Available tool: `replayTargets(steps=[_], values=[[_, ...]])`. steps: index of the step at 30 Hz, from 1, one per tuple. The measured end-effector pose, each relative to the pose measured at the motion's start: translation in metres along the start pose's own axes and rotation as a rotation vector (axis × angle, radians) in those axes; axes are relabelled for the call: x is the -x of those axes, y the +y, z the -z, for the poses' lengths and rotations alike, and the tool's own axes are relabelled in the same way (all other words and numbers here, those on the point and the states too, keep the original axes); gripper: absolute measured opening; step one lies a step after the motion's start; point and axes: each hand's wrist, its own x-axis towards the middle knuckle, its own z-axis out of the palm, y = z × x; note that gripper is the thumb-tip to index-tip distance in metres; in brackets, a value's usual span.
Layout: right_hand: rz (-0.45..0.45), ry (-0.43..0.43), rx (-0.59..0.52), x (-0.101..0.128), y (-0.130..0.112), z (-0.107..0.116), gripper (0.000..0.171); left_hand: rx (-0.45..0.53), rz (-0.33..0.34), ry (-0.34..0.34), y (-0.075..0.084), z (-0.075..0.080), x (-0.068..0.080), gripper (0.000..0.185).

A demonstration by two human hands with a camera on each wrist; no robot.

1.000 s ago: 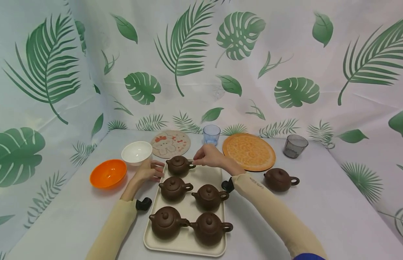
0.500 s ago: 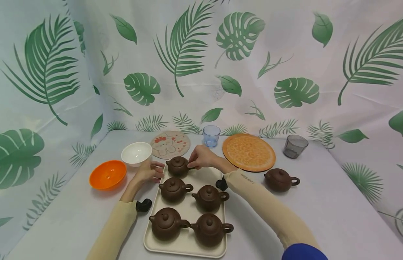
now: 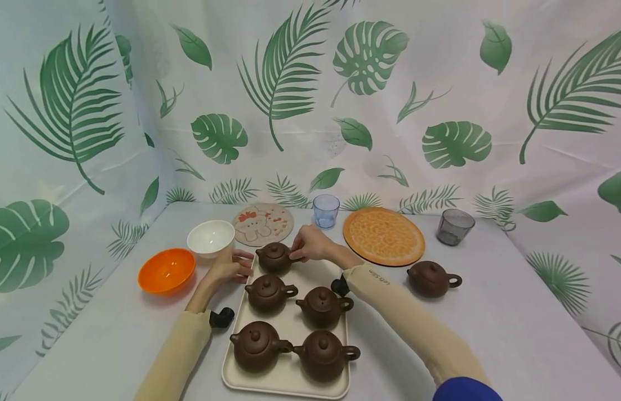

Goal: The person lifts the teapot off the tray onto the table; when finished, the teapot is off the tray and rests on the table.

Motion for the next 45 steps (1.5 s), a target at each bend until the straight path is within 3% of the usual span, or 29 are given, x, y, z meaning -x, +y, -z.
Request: replayTargets(steps=[7,14,20,28,35,45], values=[[0.000,0.016,0.030,0.007,0.005,0.002,0.009,0.008,-0.010,-0.001,-0.002,-0.004,0.002,0.040],[-0.014,0.052,-0.081,0.026,0.012,0.020,0.012,-0.004,0.012,-0.021,-0.002,-0.004,0.001,0.041],[-0.019,0.061,-0.090,0.054,0.023,0.047,0.014,-0.022,0.019,-0.016,-0.002,-0.003,0.002,0.040],[-0.107,0.079,-0.087,0.099,0.042,0.073,0.017,-0.023,0.033,-0.006,-0.001,0.001,0.001,0.040],[-0.108,0.123,-0.030,0.129,0.063,0.081,0.016,-0.025,0.030,-0.014,-0.002,0.001,0.002,0.041],[-0.114,0.142,-0.050,0.151,0.075,0.084,0.016,-0.020,0.017,-0.013,0.000,-0.001,0.004,0.041]])
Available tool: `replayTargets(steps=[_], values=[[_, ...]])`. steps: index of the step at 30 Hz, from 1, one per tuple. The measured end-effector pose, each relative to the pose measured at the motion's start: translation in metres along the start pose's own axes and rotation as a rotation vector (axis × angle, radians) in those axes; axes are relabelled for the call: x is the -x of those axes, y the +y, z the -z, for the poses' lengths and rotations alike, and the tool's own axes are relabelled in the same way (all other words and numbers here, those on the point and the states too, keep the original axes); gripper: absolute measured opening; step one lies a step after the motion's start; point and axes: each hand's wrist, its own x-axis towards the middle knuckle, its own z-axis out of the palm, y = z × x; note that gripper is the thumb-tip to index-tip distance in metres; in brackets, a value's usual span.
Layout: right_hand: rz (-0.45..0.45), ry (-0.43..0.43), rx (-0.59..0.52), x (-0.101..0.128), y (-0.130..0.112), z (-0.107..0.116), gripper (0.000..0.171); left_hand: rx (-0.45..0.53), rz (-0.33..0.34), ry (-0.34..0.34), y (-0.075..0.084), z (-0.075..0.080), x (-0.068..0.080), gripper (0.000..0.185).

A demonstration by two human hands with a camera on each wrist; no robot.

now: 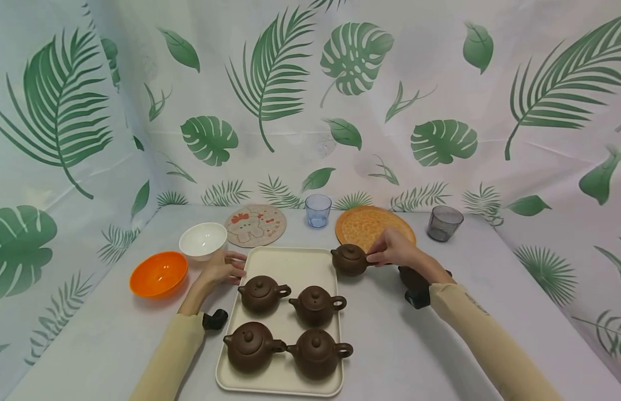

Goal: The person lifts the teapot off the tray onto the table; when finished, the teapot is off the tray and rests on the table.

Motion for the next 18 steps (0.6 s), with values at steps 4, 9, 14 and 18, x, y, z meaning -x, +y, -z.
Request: replayTargets(steps=[4,9,14,18], values=[[0.017,-0.005,0.005,0.0028,0.0033,-0.0012,0.014,0.001,0.011,0.003,-0.0004,-0.0007,-0.0006,0.041],[0.034,-0.004,0.020,0.0040,0.0058,-0.0013,0.012,-0.002,0.021,0.015,-0.0010,-0.0010,-0.0015,0.040],[0.032,-0.005,0.022,0.0044,0.0080,-0.0016,0.012,0.001,0.018,0.012,0.0000,-0.0005,-0.0014,0.041],[0.024,-0.007,0.035,0.0045,0.0098,-0.0026,0.012,0.005,0.011,0.006,-0.0005,-0.0003,-0.0015,0.040]])
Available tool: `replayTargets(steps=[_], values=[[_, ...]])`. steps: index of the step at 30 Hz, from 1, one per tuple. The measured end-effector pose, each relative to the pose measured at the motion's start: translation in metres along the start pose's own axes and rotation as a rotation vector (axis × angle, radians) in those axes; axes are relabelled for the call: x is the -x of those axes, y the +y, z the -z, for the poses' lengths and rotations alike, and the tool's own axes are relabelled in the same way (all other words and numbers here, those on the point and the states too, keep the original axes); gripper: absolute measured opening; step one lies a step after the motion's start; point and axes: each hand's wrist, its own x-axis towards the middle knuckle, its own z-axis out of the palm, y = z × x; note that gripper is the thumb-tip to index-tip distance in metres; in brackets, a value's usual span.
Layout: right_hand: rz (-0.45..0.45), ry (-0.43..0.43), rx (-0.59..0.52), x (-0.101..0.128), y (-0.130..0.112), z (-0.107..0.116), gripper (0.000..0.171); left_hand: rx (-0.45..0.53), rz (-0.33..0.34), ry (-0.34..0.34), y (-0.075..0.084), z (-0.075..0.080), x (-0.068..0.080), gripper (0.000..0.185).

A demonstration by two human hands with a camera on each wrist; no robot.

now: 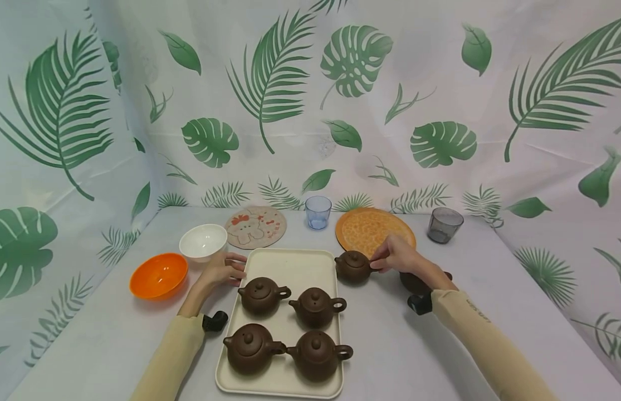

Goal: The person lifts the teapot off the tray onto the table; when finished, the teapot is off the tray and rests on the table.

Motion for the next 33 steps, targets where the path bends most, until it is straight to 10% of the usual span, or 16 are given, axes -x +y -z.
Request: replayTargets(steps=[19,26,33], values=[[-0.083,0.060,0.049,0.001,-0.009,0.000,0.025,-0.009,0.000,-0.008,-0.002,-0.004,0.001,0.039],[0.017,0.181,0.124,-0.007,-0.052,-0.003,0.025,0.000,0.009,-0.023,0.001,-0.002,0.001,0.041],[0.146,0.118,0.072,-0.001,-0.084,-0.029,0.022,-0.008,0.007,-0.029,0.001,0.000,0.001,0.042]])
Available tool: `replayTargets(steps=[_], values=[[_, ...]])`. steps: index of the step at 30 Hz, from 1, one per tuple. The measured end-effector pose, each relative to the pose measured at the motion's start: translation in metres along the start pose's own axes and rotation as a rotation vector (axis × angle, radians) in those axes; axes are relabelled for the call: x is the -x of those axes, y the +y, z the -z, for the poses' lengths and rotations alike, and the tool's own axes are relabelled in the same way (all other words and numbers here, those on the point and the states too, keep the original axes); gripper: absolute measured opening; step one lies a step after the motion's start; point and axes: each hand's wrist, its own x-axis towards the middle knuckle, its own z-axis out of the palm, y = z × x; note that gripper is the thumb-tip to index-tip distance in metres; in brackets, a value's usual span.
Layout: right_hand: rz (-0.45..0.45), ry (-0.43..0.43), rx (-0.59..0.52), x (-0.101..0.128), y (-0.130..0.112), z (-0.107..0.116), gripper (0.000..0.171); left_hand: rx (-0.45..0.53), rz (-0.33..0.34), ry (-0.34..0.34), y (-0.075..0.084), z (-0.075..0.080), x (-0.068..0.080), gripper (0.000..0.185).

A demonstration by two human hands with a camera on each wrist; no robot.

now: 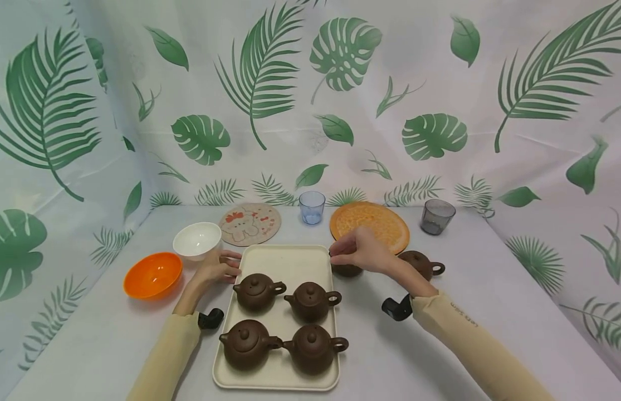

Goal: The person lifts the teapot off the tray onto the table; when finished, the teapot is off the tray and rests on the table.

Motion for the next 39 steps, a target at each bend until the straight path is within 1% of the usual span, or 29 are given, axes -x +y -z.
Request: replayTargets(steps=[3,5,9,12,15,22,31,35,39], values=[[0.018,-0.032,-0.032,0.006,-0.005,-0.011,0.019,-0.002,-0.001,-0.002,0.000,0.000,0.000,0.042],[0.017,-0.073,-0.063,0.012,-0.005,-0.019,0.020,-0.004,-0.001,-0.005,0.000,0.000,0.000,0.042],[-0.009,-0.141,-0.132,0.027,-0.005,-0.032,0.022,-0.001,0.000,-0.009,0.000,0.000,0.000,0.042],[-0.039,-0.156,-0.149,0.035,-0.005,-0.038,0.022,-0.004,-0.007,-0.010,0.001,0.000,-0.001,0.042],[-0.047,-0.147,-0.151,0.040,-0.003,-0.043,0.019,-0.016,-0.011,-0.012,0.002,0.000,-0.001,0.042],[-0.048,-0.115,-0.116,0.040,0.003,-0.052,0.014,-0.029,0.013,-0.001,0.003,-0.001,-0.001,0.042],[-0.043,-0.039,-0.090,0.044,0.001,-0.056,0.013,-0.029,0.031,0.013,0.003,-0.002,0.000,0.040],[-0.018,-0.010,-0.114,0.047,0.005,-0.048,0.015,-0.017,0.024,0.002,0.002,-0.002,0.000,0.041],[0.012,0.002,-0.120,0.054,0.009,-0.029,0.016,-0.002,0.010,-0.010,0.001,0.000,0.001,0.042]])
